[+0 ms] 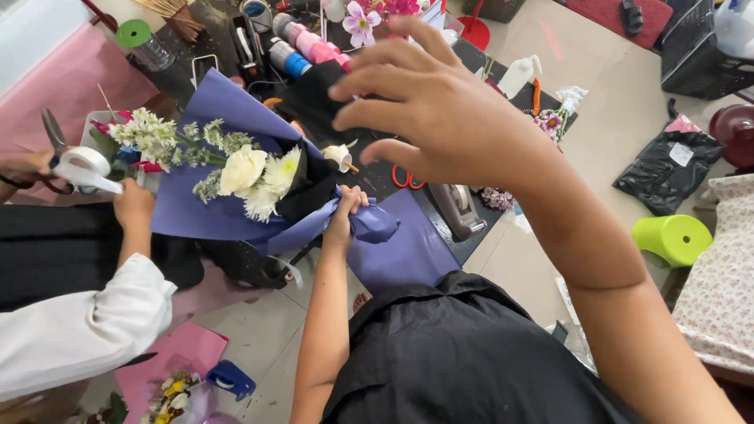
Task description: The person wraps a bouquet of white flowers and greenery in purple paper. They fold the paper around the stems, secure it with tape, and trim the excess paper with scissors. The person then adds a second layer of purple paper and secures it with tape.
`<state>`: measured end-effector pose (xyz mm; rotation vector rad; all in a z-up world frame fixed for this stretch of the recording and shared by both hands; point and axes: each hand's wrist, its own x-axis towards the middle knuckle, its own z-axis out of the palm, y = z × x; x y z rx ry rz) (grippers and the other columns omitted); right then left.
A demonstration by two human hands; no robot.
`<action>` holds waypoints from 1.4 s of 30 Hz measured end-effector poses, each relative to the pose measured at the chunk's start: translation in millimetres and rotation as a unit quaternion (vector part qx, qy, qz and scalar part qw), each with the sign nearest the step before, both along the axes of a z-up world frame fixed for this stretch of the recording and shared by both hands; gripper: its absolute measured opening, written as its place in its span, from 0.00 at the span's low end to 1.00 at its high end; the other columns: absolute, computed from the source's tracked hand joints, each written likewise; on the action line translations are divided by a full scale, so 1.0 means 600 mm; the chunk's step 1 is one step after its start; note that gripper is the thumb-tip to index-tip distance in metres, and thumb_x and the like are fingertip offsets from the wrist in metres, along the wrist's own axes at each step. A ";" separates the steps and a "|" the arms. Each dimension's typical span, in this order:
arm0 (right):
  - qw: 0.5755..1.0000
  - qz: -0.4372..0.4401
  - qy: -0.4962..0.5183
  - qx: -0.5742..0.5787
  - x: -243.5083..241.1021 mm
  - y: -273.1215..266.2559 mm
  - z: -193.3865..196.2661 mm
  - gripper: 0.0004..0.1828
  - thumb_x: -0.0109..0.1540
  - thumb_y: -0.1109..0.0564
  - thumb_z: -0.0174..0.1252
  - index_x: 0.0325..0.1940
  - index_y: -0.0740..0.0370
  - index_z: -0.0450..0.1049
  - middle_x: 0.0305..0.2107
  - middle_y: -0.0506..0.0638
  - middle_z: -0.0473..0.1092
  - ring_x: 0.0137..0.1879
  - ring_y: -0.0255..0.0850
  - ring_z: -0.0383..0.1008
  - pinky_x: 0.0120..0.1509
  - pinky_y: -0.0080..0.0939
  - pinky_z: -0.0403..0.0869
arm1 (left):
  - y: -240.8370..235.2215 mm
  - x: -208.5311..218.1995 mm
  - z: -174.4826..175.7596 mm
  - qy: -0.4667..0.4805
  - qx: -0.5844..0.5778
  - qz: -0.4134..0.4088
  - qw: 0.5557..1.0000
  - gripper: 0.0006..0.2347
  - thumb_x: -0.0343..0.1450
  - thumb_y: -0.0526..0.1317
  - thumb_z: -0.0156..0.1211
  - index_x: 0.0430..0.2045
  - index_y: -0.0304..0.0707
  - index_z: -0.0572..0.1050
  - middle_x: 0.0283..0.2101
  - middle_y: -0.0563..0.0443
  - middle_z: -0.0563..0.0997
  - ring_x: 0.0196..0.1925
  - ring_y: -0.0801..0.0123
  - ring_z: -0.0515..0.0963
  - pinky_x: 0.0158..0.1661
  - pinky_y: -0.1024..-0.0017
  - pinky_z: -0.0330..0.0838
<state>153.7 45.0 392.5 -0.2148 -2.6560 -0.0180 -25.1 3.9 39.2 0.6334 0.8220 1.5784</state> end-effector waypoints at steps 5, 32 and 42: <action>0.980 -0.095 -0.060 -0.162 0.059 0.028 -0.196 0.17 0.62 0.49 0.67 0.49 0.60 0.78 0.44 0.56 0.77 0.54 0.55 0.75 0.63 0.63 0.66 | 0.000 -0.006 -0.042 0.056 0.042 -0.005 0.998 0.18 0.74 0.40 0.56 0.14 0.47 0.57 0.19 0.57 0.61 0.31 0.72 0.73 0.48 0.74 0.62; 0.686 -0.472 -0.094 -0.545 0.367 0.011 -0.856 0.20 0.60 0.47 0.63 0.50 0.62 0.78 0.47 0.67 0.76 0.59 0.65 0.74 0.65 0.62 0.72 | -0.139 0.001 -0.146 0.532 -0.150 -0.419 0.720 0.09 0.65 0.45 0.54 0.24 0.40 0.76 0.32 0.51 0.79 0.37 0.64 0.79 0.41 0.67 0.71; 0.520 -0.486 0.045 -0.701 0.392 0.031 -0.615 0.10 0.59 0.55 0.66 0.43 0.59 0.81 0.33 0.52 0.79 0.39 0.36 0.79 0.44 0.33 0.81 | -0.184 0.066 -0.259 0.627 -0.123 -0.509 0.577 0.19 0.56 0.44 0.65 0.41 0.44 0.83 0.42 0.42 0.85 0.52 0.43 0.82 0.51 0.53 0.79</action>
